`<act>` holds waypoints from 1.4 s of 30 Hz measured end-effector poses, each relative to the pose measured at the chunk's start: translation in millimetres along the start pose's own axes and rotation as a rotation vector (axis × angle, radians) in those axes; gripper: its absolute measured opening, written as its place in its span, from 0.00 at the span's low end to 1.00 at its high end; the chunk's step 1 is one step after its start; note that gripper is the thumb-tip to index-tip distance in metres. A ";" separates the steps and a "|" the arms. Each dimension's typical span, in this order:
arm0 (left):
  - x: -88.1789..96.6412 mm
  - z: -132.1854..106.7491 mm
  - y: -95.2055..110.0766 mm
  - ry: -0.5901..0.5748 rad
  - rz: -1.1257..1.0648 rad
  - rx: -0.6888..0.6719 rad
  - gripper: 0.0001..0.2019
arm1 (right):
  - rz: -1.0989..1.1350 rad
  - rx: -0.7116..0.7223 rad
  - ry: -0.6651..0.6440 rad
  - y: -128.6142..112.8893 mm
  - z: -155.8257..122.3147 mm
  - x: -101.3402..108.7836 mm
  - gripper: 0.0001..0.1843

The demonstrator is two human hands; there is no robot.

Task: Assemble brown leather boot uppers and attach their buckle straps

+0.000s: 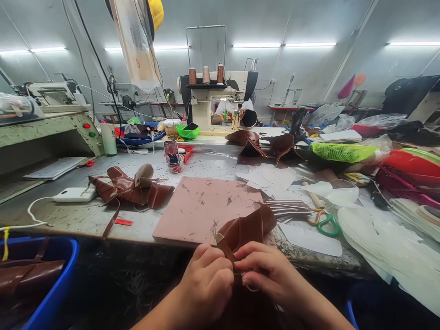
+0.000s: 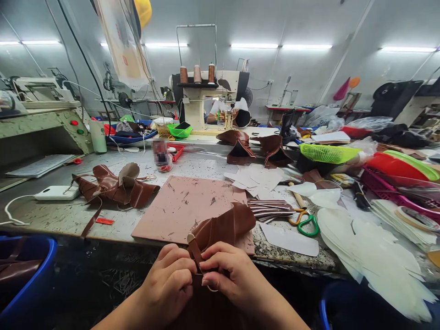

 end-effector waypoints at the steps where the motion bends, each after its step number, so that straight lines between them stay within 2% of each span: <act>1: -0.3 0.4 -0.8 0.030 0.016 -0.010 0.10 | 0.001 0.010 -0.010 -2.5 0.8 1.3 0.12; 4: -3.0 0.7 -3.5 0.084 0.042 -0.018 0.09 | 0.004 0.037 0.006 -7.4 2.9 3.1 0.09; 7: -5.1 0.0 -4.3 0.091 0.041 -0.017 0.08 | 0.049 0.044 0.041 -5.2 1.9 -1.4 0.07; 9: -4.8 0.4 -3.8 0.094 0.027 -0.006 0.08 | 0.197 -0.006 0.066 -1.0 -0.5 -6.5 0.07; 13: -1.5 6.1 -4.7 0.063 -0.006 0.032 0.10 | 0.505 -0.130 0.080 1.2 -2.0 -13.3 0.12; 15: -0.2 10.3 -6.2 0.041 -0.010 -0.025 0.09 | 0.567 -0.193 0.094 -2.5 0.8 -13.4 0.15; 19: -0.2 17.5 -6.9 0.064 0.088 -0.256 0.06 | 0.577 -0.272 0.180 -9.0 7.2 -10.3 0.19; 22: 0.3 20.7 -6.6 -0.024 0.051 -0.330 0.05 | 0.493 -0.286 0.187 -7.7 6.5 -7.7 0.16; 24: 1.9 19.1 -7.7 -0.052 0.003 -0.350 0.05 | 0.357 -0.278 0.157 -5.6 3.9 -5.5 0.13; 27: 2.0 8.0 -13.8 -0.023 -0.227 -0.179 0.04 | 0.155 -0.273 0.074 -4.2 0.9 -2.9 0.10; 30: -3.2 -8.6 -19.2 -0.046 -0.479 0.012 0.05 | 0.137 -0.250 -0.009 -5.3 1.4 -3.3 0.08; 34: -5.9 -19.2 -17.2 -0.113 -0.788 0.233 0.09 | 0.140 -0.237 0.042 -8.0 4.1 -7.3 0.07; 38: -0.1 -13.0 -7.4 -0.209 -0.793 0.363 0.11 | -0.040 -0.272 0.037 -11.9 3.0 -12.5 0.13; 42: -0.5 -8.1 0.3 -0.228 -0.747 0.387 0.07 | -0.289 -0.224 0.071 -13.0 0.7 -19.0 0.15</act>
Point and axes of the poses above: each hand's wrist, its own z-axis towards the middle knuckle, its own x-axis out of the back of the hand, y = z × x, the point moved 1 cm from there along z, towards the middle knuckle, and after that the axes turned 12 degrees about -y, right-handed, at the moved point
